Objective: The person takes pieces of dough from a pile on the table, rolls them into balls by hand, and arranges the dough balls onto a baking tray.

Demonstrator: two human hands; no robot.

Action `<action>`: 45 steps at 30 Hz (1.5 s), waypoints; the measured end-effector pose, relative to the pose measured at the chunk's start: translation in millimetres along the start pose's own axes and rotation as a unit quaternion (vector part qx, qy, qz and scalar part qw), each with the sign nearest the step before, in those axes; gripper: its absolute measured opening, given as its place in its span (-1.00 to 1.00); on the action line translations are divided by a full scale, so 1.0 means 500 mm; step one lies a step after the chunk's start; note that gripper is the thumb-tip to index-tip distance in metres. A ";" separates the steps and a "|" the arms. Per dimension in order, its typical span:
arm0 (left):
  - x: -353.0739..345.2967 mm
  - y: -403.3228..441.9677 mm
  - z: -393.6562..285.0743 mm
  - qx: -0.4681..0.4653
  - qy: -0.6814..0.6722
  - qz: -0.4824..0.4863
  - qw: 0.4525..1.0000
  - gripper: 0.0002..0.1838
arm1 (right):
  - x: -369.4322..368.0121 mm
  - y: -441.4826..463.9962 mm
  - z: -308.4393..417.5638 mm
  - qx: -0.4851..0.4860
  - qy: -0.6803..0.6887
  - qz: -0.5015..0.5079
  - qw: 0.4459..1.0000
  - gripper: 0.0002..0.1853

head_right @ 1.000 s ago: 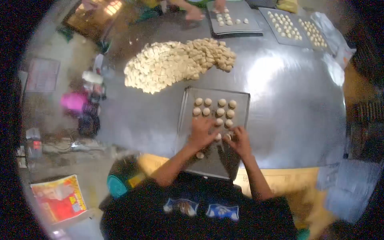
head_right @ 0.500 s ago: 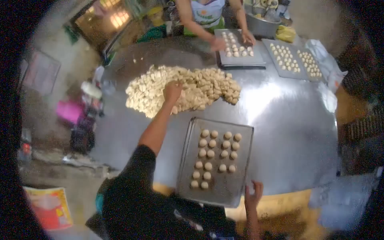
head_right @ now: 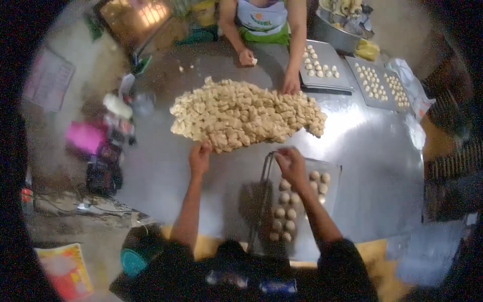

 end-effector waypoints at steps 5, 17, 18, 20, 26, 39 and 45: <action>0.015 -0.196 0.103 0.071 -0.062 0.076 0.993 -0.75 | -0.197 0.368 -0.047 0.001 -0.124 0.121 0.985 -0.76; 0.073 -0.136 0.032 0.044 -0.047 0.064 0.996 -0.73 | -0.227 0.121 -0.068 -0.178 0.157 0.026 0.971 -0.64; 0.027 -0.075 0.038 -0.007 -0.057 0.056 0.997 -0.73 | -0.206 0.052 -0.030 -0.182 0.140 0.007 0.973 -0.62; -0.055 0.055 -0.083 -0.074 0.010 0.111 0.991 -0.70 | -0.222 -0.109 -0.108 -0.098 -0.004 -0.062 0.993 -0.53; -0.326 0.294 -0.169 -0.187 0.231 0.120 0.947 -0.69 | -0.198 -0.341 0.005 -0.129 -0.126 -0.011 0.984 -0.68; 0.150 -0.234 0.177 0.074 0.099 -0.015 0.992 -0.89 | -0.421 -0.159 -0.064 -0.031 -0.377 0.181 0.908 -0.75; 0.119 -0.165 0.129 0.000 0.054 -0.073 0.996 -0.80 | -0.421 -0.169 -0.061 0.012 -0.315 0.172 0.933 -0.76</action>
Point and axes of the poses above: each hand's wrist, its own y-axis towards the middle knuckle, its own x-axis out of the back of the hand, z = x × y, the point moved 10 cm from there along y, towards the middle knuckle, and after that the axes turned 8 degrees about z, right-handed, at the moved point
